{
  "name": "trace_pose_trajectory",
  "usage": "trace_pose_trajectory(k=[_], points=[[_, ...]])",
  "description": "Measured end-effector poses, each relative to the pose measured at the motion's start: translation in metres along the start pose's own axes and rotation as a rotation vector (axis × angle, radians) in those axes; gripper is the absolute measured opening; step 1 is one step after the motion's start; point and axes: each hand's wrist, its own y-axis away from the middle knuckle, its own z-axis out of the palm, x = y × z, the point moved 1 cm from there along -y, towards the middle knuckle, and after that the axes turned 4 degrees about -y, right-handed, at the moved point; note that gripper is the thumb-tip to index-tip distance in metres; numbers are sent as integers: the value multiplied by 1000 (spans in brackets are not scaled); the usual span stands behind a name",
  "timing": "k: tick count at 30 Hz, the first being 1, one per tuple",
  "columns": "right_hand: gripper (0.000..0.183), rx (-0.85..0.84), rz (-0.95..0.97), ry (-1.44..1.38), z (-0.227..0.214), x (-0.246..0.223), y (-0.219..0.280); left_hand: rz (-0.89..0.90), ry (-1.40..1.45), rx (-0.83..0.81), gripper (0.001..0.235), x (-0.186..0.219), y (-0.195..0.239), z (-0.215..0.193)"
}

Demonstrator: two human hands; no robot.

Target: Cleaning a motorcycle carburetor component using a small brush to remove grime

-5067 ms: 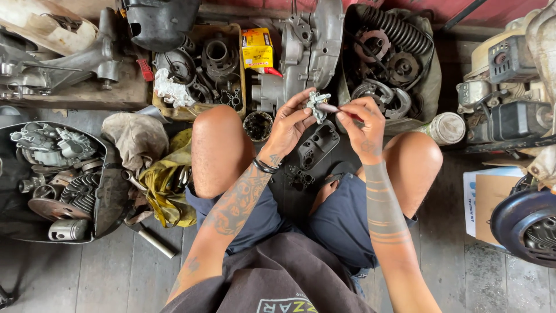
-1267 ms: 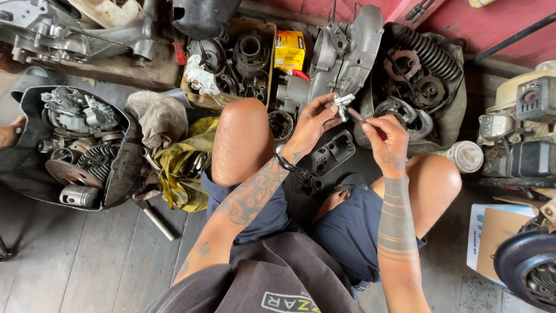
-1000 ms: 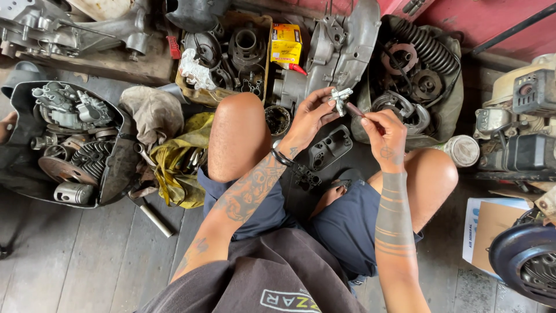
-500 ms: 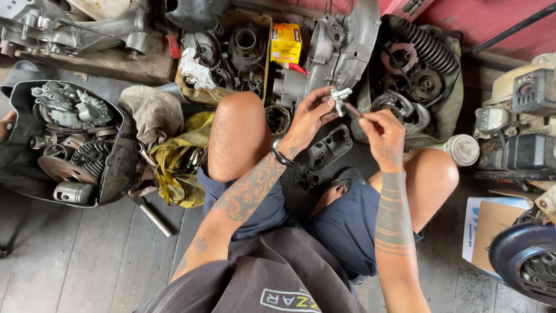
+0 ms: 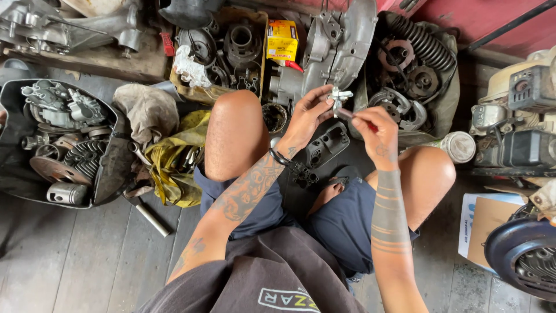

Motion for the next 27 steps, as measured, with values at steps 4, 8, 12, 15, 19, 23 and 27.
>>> trace_pose_trajectory(k=[4, 8, 12, 15, 19, 23, 27], points=[[9, 56, -72, 134, -11, 14, -2, -9, 16, -17, 38, 7, 1, 3], [9, 52, -42, 42, -4, 13, -1, -21, 34, -32, 37, 4, -2, 2], [10, 75, -71, 136, -17, 31, -1, -65, 90, -54, 36, 3, 1, 3], [11, 62, -62, 91, -15, 23, 0, -71, 89, -53, 34, -10, -4, -6], [11, 45, -18, 17, -5, 23, 4, -69, 86, -61, 32, -19, -10, -13], [11, 78, -73, 128, -18, 26, -1, -66, 112, -83, 32, -14, -9, -10], [13, 44, -36, 2, 3, 14, 6, -77, 112, -86, 32, 5, 3, 3]])
